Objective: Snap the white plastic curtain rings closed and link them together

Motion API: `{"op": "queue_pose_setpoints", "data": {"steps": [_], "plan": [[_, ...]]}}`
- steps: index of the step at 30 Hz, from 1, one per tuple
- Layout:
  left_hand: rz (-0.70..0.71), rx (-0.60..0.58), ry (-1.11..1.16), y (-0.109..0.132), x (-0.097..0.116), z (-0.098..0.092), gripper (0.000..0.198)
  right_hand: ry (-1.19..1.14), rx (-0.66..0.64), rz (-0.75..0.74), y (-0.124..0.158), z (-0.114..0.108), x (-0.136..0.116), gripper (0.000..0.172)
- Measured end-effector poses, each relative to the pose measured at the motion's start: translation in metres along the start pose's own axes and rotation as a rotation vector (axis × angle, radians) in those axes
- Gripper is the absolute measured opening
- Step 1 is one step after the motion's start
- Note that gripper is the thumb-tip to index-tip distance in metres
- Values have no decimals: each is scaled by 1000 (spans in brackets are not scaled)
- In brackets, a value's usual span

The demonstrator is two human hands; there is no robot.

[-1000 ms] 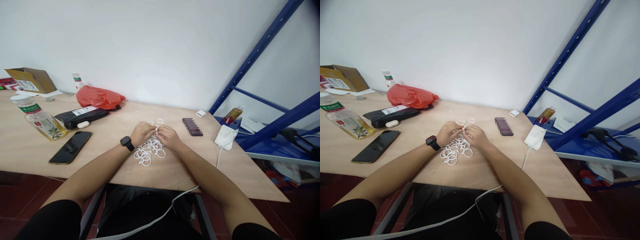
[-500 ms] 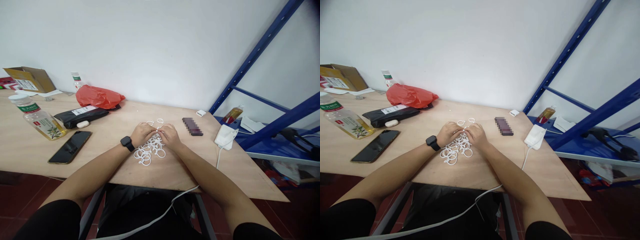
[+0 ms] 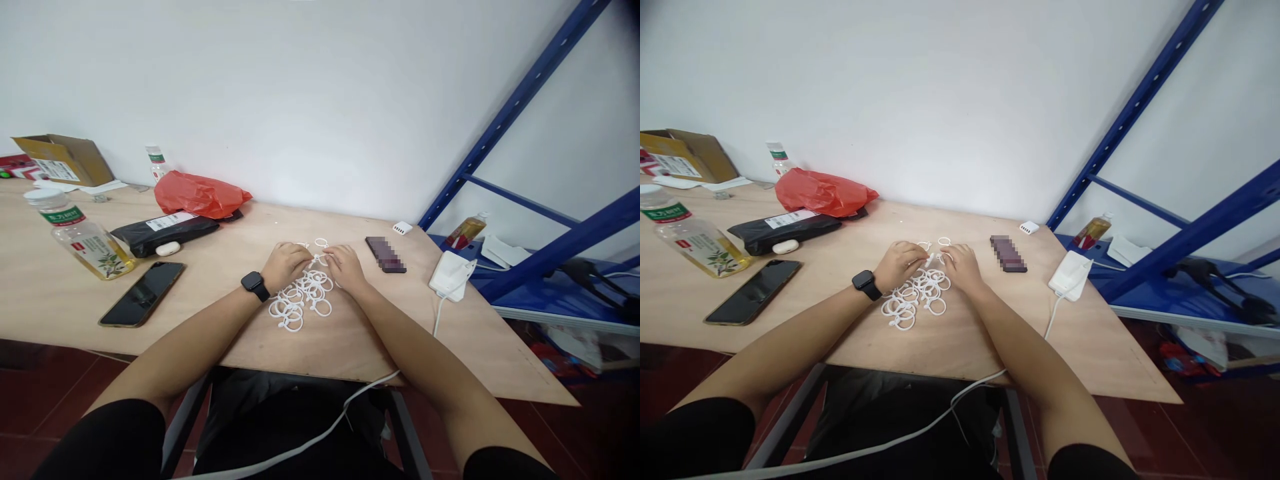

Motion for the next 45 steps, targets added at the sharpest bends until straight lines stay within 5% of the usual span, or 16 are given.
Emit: {"op": "queue_pose_setpoints", "data": {"steps": [6, 10, 13, 22, 31, 45], "plan": [[31, -26, -16, 2, 1, -1, 22, 131, -177, 194, 4, 6, 33, 22], [-4, -67, 0, 3, 2, 1, 20, 134, -211, 181, 5, 10, 29, 25], [-41, -91, -1, 4, -2, 3, 20, 152, -259, 176, 5, 13, 25, 12], [-119, -10, -10, 6, -12, 9, 23, -181, -11, -11, 4, 1, 2, 9], [-190, 84, 48, 4, -8, 3, 23, -232, -32, -143, 4, -3, -17, 11], [-40, -8, 36, 3, 0, 3, 20, -219, 33, -135, 2, -6, -25, 17]]}}
Point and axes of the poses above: each hand's wrist, its own y-axis away from the middle knuckle, its own z-axis out of the palm, x = y × z, the point moved 1 cm from there along -y, towards the middle knuckle, and after that the axes turned 11 degrees about x, right-handed, at the moved point
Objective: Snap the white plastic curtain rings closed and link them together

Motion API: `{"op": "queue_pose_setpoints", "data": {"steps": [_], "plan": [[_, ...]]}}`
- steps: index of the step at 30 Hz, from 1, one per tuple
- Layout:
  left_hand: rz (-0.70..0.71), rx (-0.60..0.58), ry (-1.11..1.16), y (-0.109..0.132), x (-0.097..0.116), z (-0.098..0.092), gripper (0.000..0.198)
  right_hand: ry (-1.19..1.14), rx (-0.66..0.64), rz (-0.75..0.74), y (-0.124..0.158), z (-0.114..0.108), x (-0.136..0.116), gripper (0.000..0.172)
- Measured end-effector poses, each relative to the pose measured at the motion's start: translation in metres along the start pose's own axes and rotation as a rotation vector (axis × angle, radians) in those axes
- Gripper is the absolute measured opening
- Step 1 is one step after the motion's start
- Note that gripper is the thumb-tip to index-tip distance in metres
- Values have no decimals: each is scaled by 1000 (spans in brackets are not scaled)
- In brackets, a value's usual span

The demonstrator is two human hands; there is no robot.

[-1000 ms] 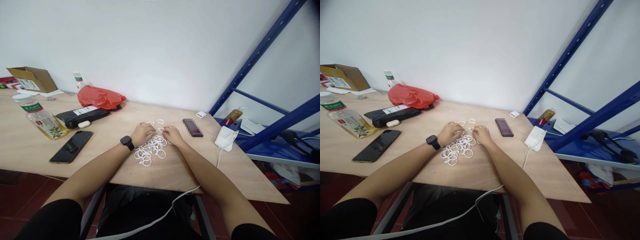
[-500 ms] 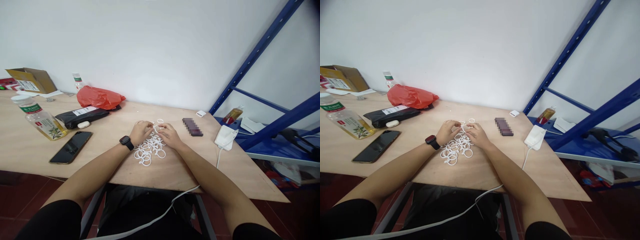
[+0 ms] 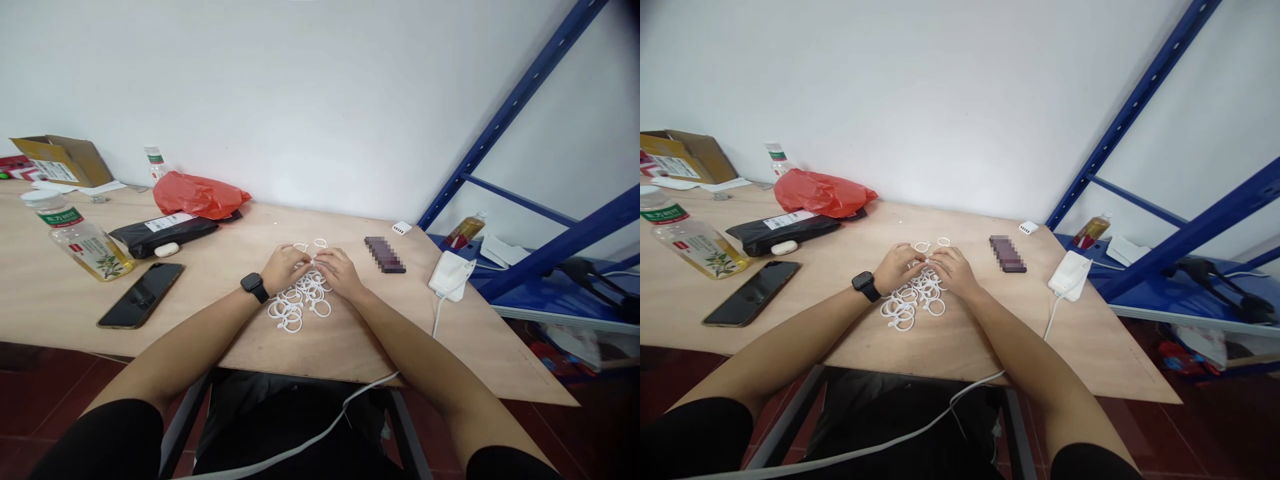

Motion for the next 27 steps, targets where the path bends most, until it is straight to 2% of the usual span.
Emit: {"op": "queue_pose_setpoints", "data": {"steps": [3, 8, 18, 21, 24, 27], "plan": [[31, -40, -5, 0, 3, -1, 21, 7, -6, -26, -1, 0, -4, 18], [68, -26, 3, 0, 3, -1, 21, 24, -22, -65, 0, 3, -10, 22], [43, -5, 12, -1, 1, 1, 26, 104, 10, -47, 0, 11, -13, 20], [14, 15, 18, -1, 1, 1, 24, 42, 57, 15, -2, 7, -5, 19], [3, -12, 4, -1, 0, 2, 22, 48, 150, 146, -2, -1, 14, 20], [14, -67, -2, 0, -4, 2, 22, 137, 105, 266, -1, -7, 40, 22]]}}
Point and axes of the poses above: each hand's wrist, its own y-axis away from the middle knuckle, its own z-axis out of the palm, x = y × z, the point moved 1 cm from there along -y, towards the middle knuckle, and after that the axes turned 11 degrees about x, right-handed, at the moved point
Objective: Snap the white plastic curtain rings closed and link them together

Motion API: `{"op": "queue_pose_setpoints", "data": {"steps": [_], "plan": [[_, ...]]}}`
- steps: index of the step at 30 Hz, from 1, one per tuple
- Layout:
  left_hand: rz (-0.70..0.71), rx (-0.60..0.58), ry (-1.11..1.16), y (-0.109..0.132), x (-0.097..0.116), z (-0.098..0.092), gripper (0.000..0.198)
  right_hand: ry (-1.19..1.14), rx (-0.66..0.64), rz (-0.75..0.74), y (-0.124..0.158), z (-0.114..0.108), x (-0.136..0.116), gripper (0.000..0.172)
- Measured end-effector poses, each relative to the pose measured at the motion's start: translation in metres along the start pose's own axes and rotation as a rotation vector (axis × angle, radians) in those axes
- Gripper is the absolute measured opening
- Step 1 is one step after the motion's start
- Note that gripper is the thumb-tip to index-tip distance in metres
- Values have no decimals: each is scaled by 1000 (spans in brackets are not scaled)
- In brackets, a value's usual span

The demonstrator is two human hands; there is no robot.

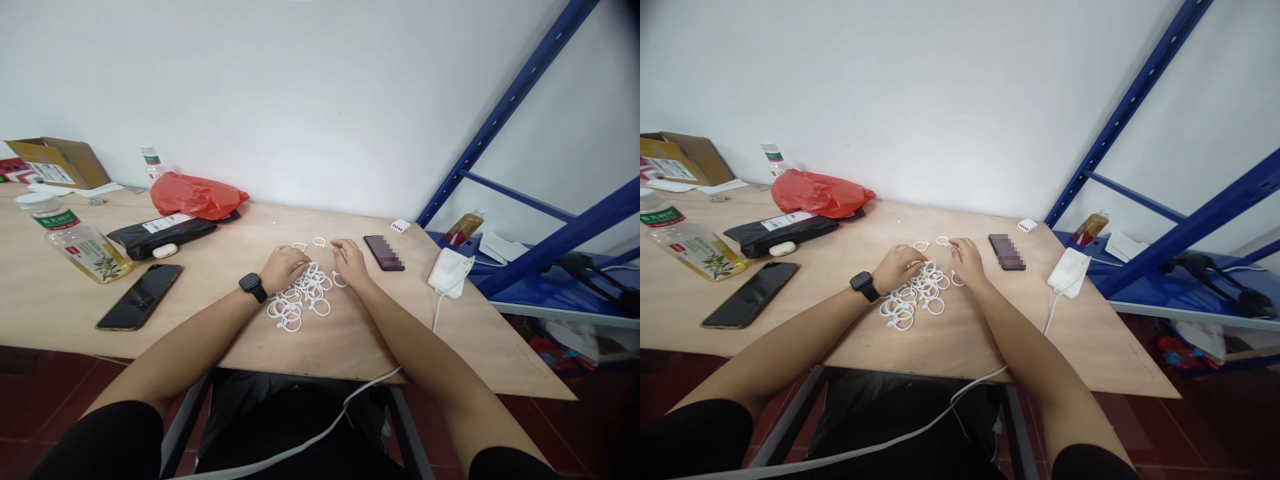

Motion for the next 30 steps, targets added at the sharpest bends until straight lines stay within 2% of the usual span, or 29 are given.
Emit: {"op": "queue_pose_setpoints", "data": {"steps": [5, 10, 14, 17, 20, 24, 27, 30], "plan": [[62, -68, 74, 0, 0, 1, 25, 183, -277, 131, -14, 6, 27, 34], [60, -94, 48, 0, 7, 2, 24, 426, -500, 104, -34, 23, 30, 43], [38, -91, 33, 1, 5, -1, 23, 529, -624, 70, -41, 32, 32, 37], [10, -82, 18, 1, 1, -2, 23, 513, -589, 59, -39, 29, 32, 28], [-14, -53, 11, 2, -1, 0, 22, 406, -487, 50, -32, 19, 25, 25], [-25, 85, 5, 1, -1, 3, 25, 206, -335, 4, -19, 3, 0, 30], [-22, 159, -13, 1, 0, 3, 33, 121, -331, -21, -8, -3, -22, 31], [-25, 161, -33, 2, 3, 2, 33, 66, -298, -59, 0, -4, -38, 25]]}}
Point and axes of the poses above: each hand's wrist, its own y-axis away from the middle knuckle, its own z-axis out of the palm, x = y × z, the point moved 1 cm from there along -y, towards the middle knuckle, and after that the axes turned 11 degrees about x, right-handed, at the moved point
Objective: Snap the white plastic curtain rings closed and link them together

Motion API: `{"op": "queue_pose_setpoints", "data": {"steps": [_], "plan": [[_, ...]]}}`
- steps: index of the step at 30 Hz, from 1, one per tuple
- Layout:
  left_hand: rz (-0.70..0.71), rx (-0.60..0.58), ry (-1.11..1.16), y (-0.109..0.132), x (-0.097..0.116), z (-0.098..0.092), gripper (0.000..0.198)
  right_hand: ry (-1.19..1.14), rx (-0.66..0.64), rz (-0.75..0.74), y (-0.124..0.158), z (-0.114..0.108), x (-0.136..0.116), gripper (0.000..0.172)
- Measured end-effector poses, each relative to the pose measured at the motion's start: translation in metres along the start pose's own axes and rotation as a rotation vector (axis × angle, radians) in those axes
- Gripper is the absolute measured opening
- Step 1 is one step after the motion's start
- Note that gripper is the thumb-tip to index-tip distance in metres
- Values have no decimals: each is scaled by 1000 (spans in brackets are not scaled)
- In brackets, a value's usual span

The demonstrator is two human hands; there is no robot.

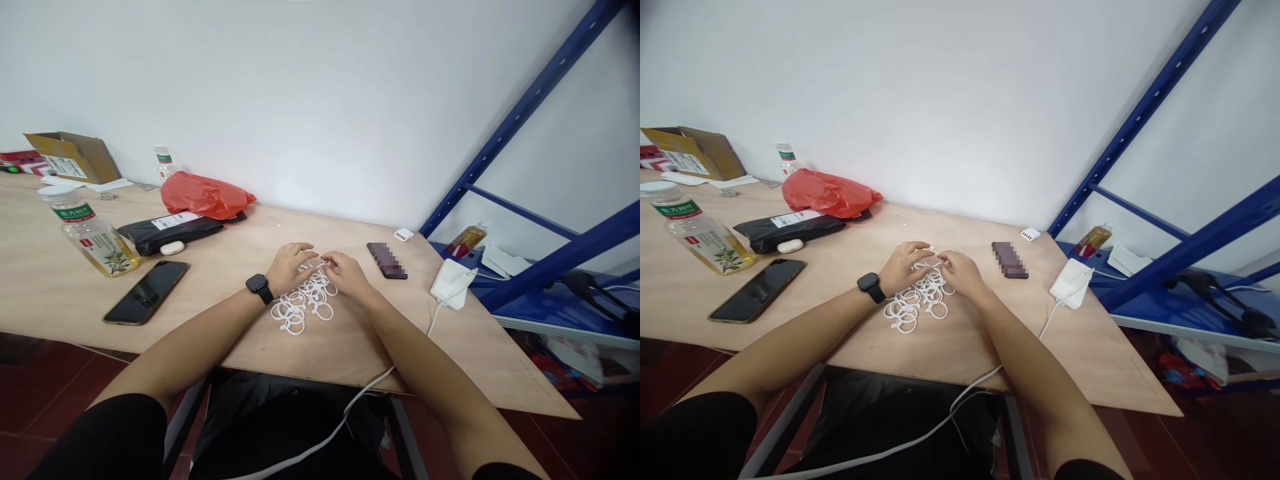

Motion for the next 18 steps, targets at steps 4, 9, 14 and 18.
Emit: {"op": "queue_pose_setpoints", "data": {"steps": [4, 9, 14, 18], "plan": [[-3, -49, 16, 0, 3, -2, 31, -74, 92, -44, 7, 4, -10, 17], [-23, -87, 30, -2, 5, -3, 34, -146, 221, -23, 14, 5, -13, 15], [2, -85, 43, -2, 7, -4, 30, -180, 224, -38, 15, 5, -13, 15], [12, -71, 80, -3, 8, -5, 26, -186, 201, -89, 16, 5, -14, 18]]}}
Point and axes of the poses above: each hand's wrist, its own y-axis away from the middle knuckle, its own z-axis out of the palm, x = y × z, the point moved 1 cm from there along -y, towards the middle knuckle, and after that the axes turned 11 degrees about x, right-handed, at the moved point
